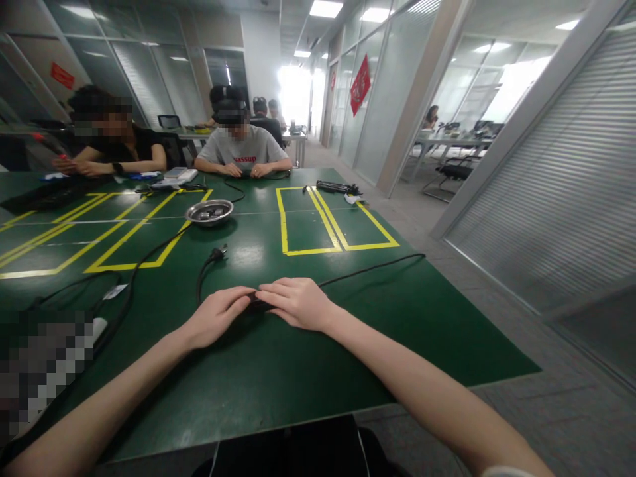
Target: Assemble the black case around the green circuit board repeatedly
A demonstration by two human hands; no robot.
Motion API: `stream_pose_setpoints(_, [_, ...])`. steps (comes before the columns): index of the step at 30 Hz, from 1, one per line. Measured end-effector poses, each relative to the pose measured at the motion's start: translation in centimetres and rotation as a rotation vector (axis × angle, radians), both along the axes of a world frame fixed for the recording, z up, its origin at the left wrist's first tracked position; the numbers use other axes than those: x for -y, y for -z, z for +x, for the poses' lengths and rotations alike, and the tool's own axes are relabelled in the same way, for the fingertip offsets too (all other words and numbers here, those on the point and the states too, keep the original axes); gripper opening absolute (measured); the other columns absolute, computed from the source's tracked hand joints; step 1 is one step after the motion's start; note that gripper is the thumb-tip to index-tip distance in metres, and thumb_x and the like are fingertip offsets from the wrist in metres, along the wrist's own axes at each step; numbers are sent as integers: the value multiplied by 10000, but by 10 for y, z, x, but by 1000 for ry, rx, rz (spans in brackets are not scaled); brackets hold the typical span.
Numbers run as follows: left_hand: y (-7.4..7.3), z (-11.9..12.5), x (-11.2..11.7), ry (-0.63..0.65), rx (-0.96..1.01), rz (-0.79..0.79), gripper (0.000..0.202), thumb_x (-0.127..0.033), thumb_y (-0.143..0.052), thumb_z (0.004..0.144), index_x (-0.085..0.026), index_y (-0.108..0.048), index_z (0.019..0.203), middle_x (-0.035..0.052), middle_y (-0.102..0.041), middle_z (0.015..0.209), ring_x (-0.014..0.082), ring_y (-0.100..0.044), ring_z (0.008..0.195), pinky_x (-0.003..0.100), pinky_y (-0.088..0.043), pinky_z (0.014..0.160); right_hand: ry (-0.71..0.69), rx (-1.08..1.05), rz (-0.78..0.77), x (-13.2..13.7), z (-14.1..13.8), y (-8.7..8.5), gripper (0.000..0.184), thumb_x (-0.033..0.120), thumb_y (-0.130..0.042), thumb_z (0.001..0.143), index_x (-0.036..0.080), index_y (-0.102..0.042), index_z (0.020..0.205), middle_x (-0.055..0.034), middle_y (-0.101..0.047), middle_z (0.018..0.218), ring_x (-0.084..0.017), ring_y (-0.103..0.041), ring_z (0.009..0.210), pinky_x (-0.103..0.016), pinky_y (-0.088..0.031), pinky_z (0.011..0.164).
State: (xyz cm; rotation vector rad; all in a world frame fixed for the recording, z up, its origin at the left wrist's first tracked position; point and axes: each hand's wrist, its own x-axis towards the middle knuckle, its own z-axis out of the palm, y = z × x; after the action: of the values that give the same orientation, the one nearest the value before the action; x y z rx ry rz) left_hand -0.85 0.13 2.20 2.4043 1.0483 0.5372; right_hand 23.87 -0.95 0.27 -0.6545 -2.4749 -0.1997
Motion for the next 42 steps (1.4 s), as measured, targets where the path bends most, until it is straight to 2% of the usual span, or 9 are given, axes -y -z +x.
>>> stream_pose_setpoints(4, [2,-1,-1,-43,87,-144,374,-531,-524,974,-192,-669,1037,12,-732,846,191,-663,736,290,-504,683,-5,-34,-27,-3,-1,0,293,258,-546,1019,168,-648,1279,-152,-705,1294,-242,-681,1138,-376,-568,938])
stream_pose_setpoints(8, [12,-4,-3,-42,120,29,301,-476,-711,872,-200,-649,975,27,-734,893,212,-677,791,308,-513,707,83,-20,-331,-3,-3,-3,478,418,-713,917,184,-630,1325,-130,-745,1156,-251,-715,1006,-363,-576,857])
stream_pose_setpoints(11, [15,-4,-4,-34,34,182,282,-452,-751,861,-201,-656,946,24,-721,847,215,-669,769,327,-517,720,155,-80,-490,-1,-5,-2,360,375,-714,916,201,-696,1231,-98,-768,1049,-231,-717,928,-348,-559,850])
stream_pose_setpoints(15, [14,-4,-6,-1,64,365,375,-379,-677,938,-188,-628,1257,112,-742,1162,281,-679,1080,465,-515,979,222,-310,-629,-9,-2,3,286,377,-671,922,204,-747,1136,-83,-779,1072,-224,-711,931,-342,-539,856])
stream_pose_setpoints(19, [11,-7,-6,-4,149,493,446,-330,-605,983,-203,-560,1408,149,-619,1446,309,-548,1360,564,-375,1168,446,-710,-678,-35,26,6,461,546,-648,870,148,-765,1073,-75,-763,884,-198,-650,732,-314,-518,688])
stream_pose_setpoints(22, [11,-8,-5,91,176,417,270,-315,-575,1007,-203,-680,1228,108,-747,1228,261,-673,1172,469,-505,1040,623,-998,-646,-56,59,6,618,670,-664,782,117,-769,1038,-18,-642,640,-149,-511,546,-272,-423,529])
stream_pose_setpoints(26, [13,-5,-1,185,169,293,228,-310,-551,1015,-194,-746,998,61,-790,938,207,-727,883,366,-568,839,812,-1219,-489,-73,102,8,710,692,-609,795,89,-752,1142,-42,-673,712,-145,-509,555,-262,-413,508])
stream_pose_setpoints(33, [12,-6,1,129,139,209,225,-299,-561,993,-196,-760,1012,54,-779,914,190,-719,845,321,-569,793,1221,-828,-432,-77,146,21,548,474,-472,940,100,-752,1225,-175,-769,1115,-290,-699,994,-354,-539,828])
stream_pose_setpoints(42, [11,-4,2,133,134,160,278,-330,-557,983,-209,-723,1170,35,-765,899,186,-712,837,314,-561,793,1274,-607,-496,-79,156,24,399,401,-501,954,200,-807,1111,-124,-784,1115,-290,-705,1023,-359,-524,871])
